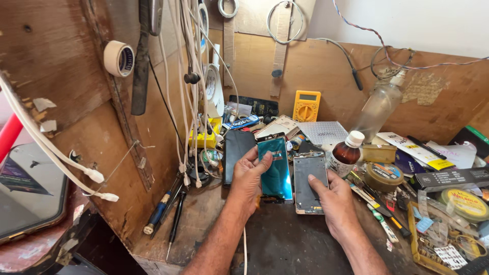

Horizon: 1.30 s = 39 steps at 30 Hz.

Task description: The person applies adhesive to the edges of a smartphone frame, then separates the screen assembly from the chassis. They inspect the internal components and the separated parts, then reassemble the device and test the screen by swiping through the interface.

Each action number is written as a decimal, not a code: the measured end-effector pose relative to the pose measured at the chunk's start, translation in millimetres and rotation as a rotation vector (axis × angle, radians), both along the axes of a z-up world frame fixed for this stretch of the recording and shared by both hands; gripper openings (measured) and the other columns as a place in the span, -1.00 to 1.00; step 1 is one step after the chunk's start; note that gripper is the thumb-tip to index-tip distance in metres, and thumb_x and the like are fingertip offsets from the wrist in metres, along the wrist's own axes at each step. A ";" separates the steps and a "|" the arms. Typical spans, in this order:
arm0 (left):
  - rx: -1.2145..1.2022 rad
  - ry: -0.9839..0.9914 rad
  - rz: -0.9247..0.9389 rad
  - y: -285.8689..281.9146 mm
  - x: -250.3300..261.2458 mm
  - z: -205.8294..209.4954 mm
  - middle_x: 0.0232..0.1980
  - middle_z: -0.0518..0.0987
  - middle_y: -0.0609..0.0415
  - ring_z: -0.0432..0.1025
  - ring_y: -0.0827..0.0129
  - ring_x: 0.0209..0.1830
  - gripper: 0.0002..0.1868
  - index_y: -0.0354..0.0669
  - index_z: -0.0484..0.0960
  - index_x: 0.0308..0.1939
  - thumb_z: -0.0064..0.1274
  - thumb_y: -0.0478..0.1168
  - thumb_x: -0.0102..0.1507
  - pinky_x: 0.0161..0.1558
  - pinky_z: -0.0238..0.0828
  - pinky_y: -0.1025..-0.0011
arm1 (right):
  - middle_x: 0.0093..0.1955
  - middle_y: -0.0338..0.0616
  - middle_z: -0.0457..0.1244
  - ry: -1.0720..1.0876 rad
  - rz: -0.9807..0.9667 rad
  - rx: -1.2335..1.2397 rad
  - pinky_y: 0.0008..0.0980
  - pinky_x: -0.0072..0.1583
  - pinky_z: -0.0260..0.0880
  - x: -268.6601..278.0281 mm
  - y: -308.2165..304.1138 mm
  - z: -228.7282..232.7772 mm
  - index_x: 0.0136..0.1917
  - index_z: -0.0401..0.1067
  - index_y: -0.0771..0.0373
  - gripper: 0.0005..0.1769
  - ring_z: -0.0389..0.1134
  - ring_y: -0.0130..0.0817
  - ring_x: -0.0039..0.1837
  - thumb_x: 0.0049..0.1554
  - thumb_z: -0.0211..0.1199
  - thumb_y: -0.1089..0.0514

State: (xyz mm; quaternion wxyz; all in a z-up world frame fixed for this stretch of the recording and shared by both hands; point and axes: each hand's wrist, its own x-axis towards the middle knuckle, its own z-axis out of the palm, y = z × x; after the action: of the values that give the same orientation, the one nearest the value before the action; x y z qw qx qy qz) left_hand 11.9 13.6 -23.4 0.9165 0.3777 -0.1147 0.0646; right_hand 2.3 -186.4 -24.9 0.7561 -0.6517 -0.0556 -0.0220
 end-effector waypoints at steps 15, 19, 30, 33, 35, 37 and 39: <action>-0.120 0.058 -0.115 1.5 6.2 -3.8 0.02 0.65 0.01 0.59 0.40 -0.06 -0.68 -0.30 0.48 0.20 -0.19 -0.33 0.39 0.05 0.59 0.35 | -0.16 0.12 0.39 -0.047 -0.194 -0.213 -0.34 -0.23 0.44 30.2 17.9 18.0 0.24 0.39 0.43 -0.64 0.41 -0.36 -0.23 0.21 0.23 0.24; -0.157 0.061 -0.087 4.4 4.2 0.1 0.03 0.64 -0.05 0.59 0.33 -0.01 -0.71 -0.34 0.48 0.18 -0.15 -0.37 0.39 0.09 0.59 0.29 | 0.00 0.04 0.41 -0.191 -0.381 -0.415 -0.40 -0.06 0.45 57.8 23.3 19.4 0.31 0.33 0.46 -0.51 0.42 -0.41 -0.07 0.16 0.29 0.24; -0.223 0.070 -0.019 4.4 10.0 -5.1 0.05 0.61 -0.06 0.57 0.33 0.02 -0.75 -0.34 0.45 0.16 -0.14 -0.38 0.40 0.09 0.59 0.33 | 0.53 0.48 0.06 -0.834 -0.428 -0.794 -0.08 0.40 0.20 72.0 39.4 16.0 0.61 -0.13 0.44 -0.07 0.14 0.12 0.51 0.15 0.30 0.23; -0.220 0.066 -0.013 4.6 13.1 -8.0 0.05 0.60 -0.06 0.56 0.31 -0.01 -0.75 -0.32 0.45 0.17 -0.15 -0.37 0.41 0.05 0.58 0.31 | 0.50 0.34 0.20 -0.749 -0.457 -0.772 -0.15 0.38 0.27 38.4 35.9 19.7 0.56 0.10 0.42 -0.27 0.27 0.02 0.43 0.24 0.30 0.17; -0.227 0.073 -0.004 3.8 14.3 -10.0 0.05 0.61 -0.07 0.56 0.31 0.01 -0.75 -0.33 0.44 0.16 -0.16 -0.37 0.41 0.08 0.58 0.32 | 0.35 0.20 0.29 -0.581 -0.359 -0.544 -0.26 0.26 0.37 15.8 31.2 25.3 0.51 0.18 0.41 -0.38 0.36 -0.15 0.28 0.29 0.25 0.12; -0.226 0.070 -0.002 3.4 14.8 -10.4 0.05 0.61 -0.07 0.56 0.31 0.01 -0.75 -0.33 0.42 0.17 -0.16 -0.37 0.41 0.08 0.59 0.32 | 0.07 0.09 0.36 -0.423 -0.221 -0.273 -0.35 0.11 0.45 -1.6 26.9 29.8 0.45 0.19 0.43 -0.41 0.38 -0.31 0.07 0.29 0.21 0.05; -0.217 0.063 -0.013 2.4 14.4 -10.9 0.04 0.60 -0.07 0.56 0.30 0.00 -0.74 -0.32 0.42 0.17 -0.15 -0.38 0.40 0.06 0.58 0.30 | -0.04 -0.03 0.40 -0.190 -0.078 -0.104 -0.34 -0.06 0.47 -9.4 22.6 31.6 0.32 0.33 0.34 -0.55 0.41 -0.38 -0.08 0.25 0.18 0.05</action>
State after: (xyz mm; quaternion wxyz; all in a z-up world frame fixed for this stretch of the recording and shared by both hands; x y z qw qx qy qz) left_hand 26.3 16.0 -34.3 0.9555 0.2774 -0.0807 0.0589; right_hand -7.2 -163.8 6.6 0.7111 -0.6868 -0.1026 -0.1104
